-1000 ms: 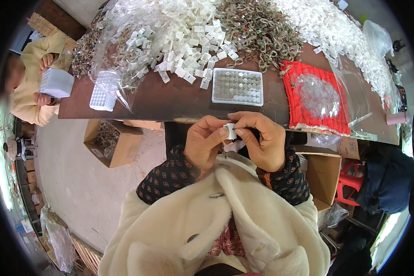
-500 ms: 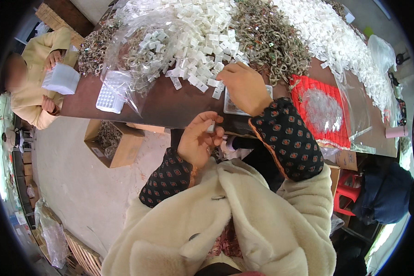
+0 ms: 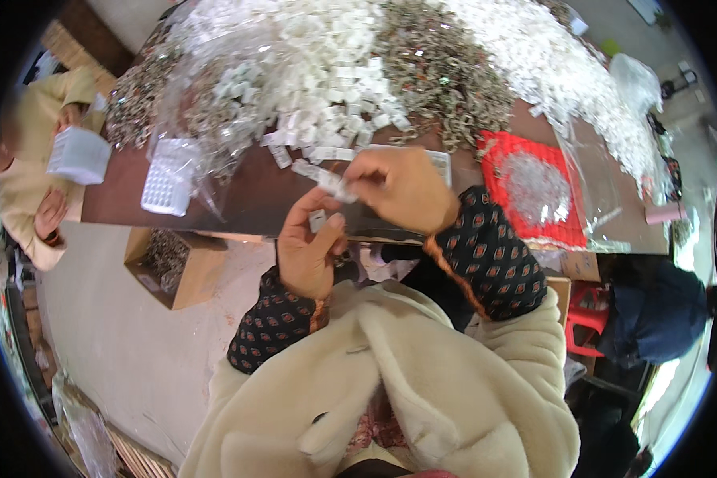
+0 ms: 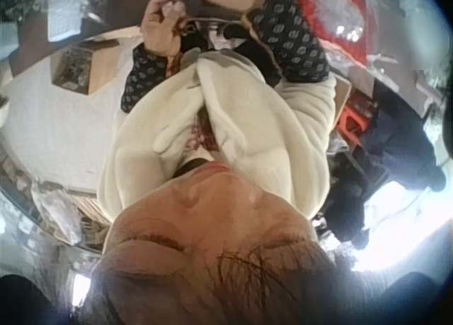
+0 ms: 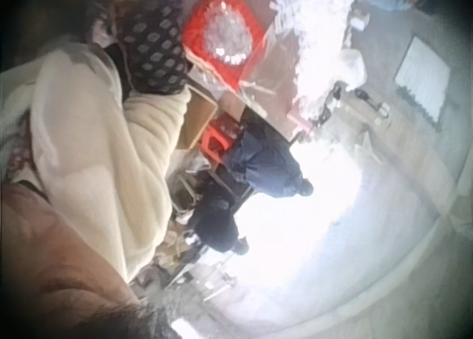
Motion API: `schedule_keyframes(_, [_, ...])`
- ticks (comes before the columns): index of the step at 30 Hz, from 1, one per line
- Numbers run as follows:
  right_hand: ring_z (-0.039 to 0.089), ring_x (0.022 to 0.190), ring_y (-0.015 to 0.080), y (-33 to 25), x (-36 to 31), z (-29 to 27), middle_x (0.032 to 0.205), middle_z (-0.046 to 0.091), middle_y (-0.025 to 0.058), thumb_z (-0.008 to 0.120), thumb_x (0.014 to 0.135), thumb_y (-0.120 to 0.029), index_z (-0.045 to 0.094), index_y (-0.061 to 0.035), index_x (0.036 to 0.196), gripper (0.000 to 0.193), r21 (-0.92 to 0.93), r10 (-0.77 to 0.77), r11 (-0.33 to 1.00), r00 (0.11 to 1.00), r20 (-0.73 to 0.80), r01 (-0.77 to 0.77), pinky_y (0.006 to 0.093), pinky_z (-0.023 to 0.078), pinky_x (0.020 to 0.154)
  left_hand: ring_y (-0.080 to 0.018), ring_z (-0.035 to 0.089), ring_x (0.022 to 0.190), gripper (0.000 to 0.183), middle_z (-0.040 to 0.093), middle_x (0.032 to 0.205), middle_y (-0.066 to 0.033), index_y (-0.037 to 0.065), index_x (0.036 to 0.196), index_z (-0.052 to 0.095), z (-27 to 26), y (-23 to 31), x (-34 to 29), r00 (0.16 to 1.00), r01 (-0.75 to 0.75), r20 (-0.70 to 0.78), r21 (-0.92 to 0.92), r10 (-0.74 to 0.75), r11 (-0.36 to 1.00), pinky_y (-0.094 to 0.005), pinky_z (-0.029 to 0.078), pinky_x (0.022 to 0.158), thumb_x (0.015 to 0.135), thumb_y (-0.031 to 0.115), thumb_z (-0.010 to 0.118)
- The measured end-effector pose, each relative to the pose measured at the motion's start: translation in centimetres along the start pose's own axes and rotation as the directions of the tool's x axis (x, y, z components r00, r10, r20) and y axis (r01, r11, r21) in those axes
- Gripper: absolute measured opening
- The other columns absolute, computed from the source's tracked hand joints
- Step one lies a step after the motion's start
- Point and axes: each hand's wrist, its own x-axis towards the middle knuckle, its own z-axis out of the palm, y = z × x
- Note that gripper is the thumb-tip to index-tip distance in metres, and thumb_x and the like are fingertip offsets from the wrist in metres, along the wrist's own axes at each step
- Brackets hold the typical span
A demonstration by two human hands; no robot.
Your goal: The person assembles small electronic components by inserting metal pieces into white plastic housings and testing them with a light source. They repeatedly pick up parts, insert them, and place the finished units into a tray.
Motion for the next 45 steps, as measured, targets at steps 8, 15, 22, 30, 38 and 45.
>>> schedule_keyframes(8, [0.067, 0.076, 0.0243, 1.4, -7.3, -3.2, 0.084, 0.068, 0.0128, 0.065, 0.082, 0.001, 0.067, -0.0022, 0.093, 0.012, 0.006, 0.231, 0.972, 0.946, -0.228, -0.236, 0.0325, 0.052, 0.068, -0.0071, 0.045, 0.059, 0.021, 0.065, 0.095, -0.0038, 0.001, 0.114, 0.061, 0.9, -0.6, -1.2, 0.965, 0.217, 0.154, 0.000, -0.214, 0.976, -0.0215, 0.034, 0.049, 0.095, 0.010, 0.061])
schedule_keyframes(15, [0.057, 0.096, 0.0295, 10.6, -11.6, -12.4, 0.095, 0.061, 0.0061, 0.061, 0.068, 0.005, 0.068, -0.0130, 0.093, 0.031, -0.688, 0.031, 0.709, 0.981, -0.191, -0.157, 0.0392, 0.050, 0.079, -0.0069, 0.045, 0.059, 0.023, 0.066, 0.094, -0.0051, 0.000, 0.115, 0.061, 1.3, -1.1, -1.1, 0.937, 0.323, 0.165, -0.068, -0.309, 0.944, -0.0220, 0.033, 0.050, 0.093, 0.007, 0.063])
schedule_keyframes(22, [0.057, 0.098, 0.0306, 12.1, -10.8, -13.2, 0.100, 0.063, 0.0075, 0.067, 0.074, -0.001, 0.066, -0.0090, 0.095, 0.023, -0.558, -0.041, 0.826, 0.978, -0.204, -0.081, 0.0391, 0.050, 0.082, -0.0072, 0.045, 0.059, 0.022, 0.066, 0.093, -0.0049, 0.000, 0.114, 0.061, 1.7, -1.3, -1.4, 0.938, 0.314, 0.170, -0.057, -0.301, 0.948, -0.0221, 0.032, 0.050, 0.093, 0.007, 0.063])
schedule_keyframes(30, [0.060, 0.082, 0.0084, 5.2, -9.0, -11.8, 0.087, 0.065, 0.0036, 0.067, 0.086, 0.000, 0.064, -0.0045, 0.103, 0.017, 0.077, 0.124, 0.992, 0.852, -0.508, -0.099, 0.0242, 0.047, 0.069, -0.0070, 0.044, 0.057, 0.024, 0.065, 0.099, -0.0068, 0.000, 0.114, 0.060, 2.6, -0.9, -1.4, 0.919, 0.308, 0.271, -0.042, -0.286, 0.950, -0.0213, 0.033, 0.050, 0.094, 0.013, 0.061])
schedule_keyframes(38, [0.062, 0.075, 0.0245, -2.2, -9.4, -4.9, 0.087, 0.066, 0.0095, 0.075, 0.072, 0.004, 0.071, -0.0040, 0.097, 0.027, -0.286, -0.213, 0.951, 0.917, -0.337, 0.116, 0.0322, 0.051, 0.066, -0.0021, 0.042, 0.061, 0.018, 0.065, 0.113, -0.0124, 0.001, 0.111, 0.061, 4.3, 0.1, -1.3, 0.913, 0.266, 0.339, -0.069, -0.228, 0.962, -0.0179, 0.033, 0.052, 0.093, 0.003, 0.060])
schedule_keyframes(45, [0.062, 0.074, 0.0274, -2.6, -9.2, -2.3, 0.088, 0.068, 0.0102, 0.075, 0.072, 0.004, 0.070, -0.0033, 0.096, 0.026, -0.240, -0.205, 0.962, 0.923, -0.326, 0.129, 0.0353, 0.052, 0.067, -0.0020, 0.044, 0.063, 0.022, 0.063, 0.094, -0.0017, 0.000, 0.113, 0.062, 4.1, -0.2, -1.5, 0.937, 0.195, 0.299, -0.019, -0.181, 0.981, -0.0178, 0.034, 0.053, 0.091, 0.003, 0.066])
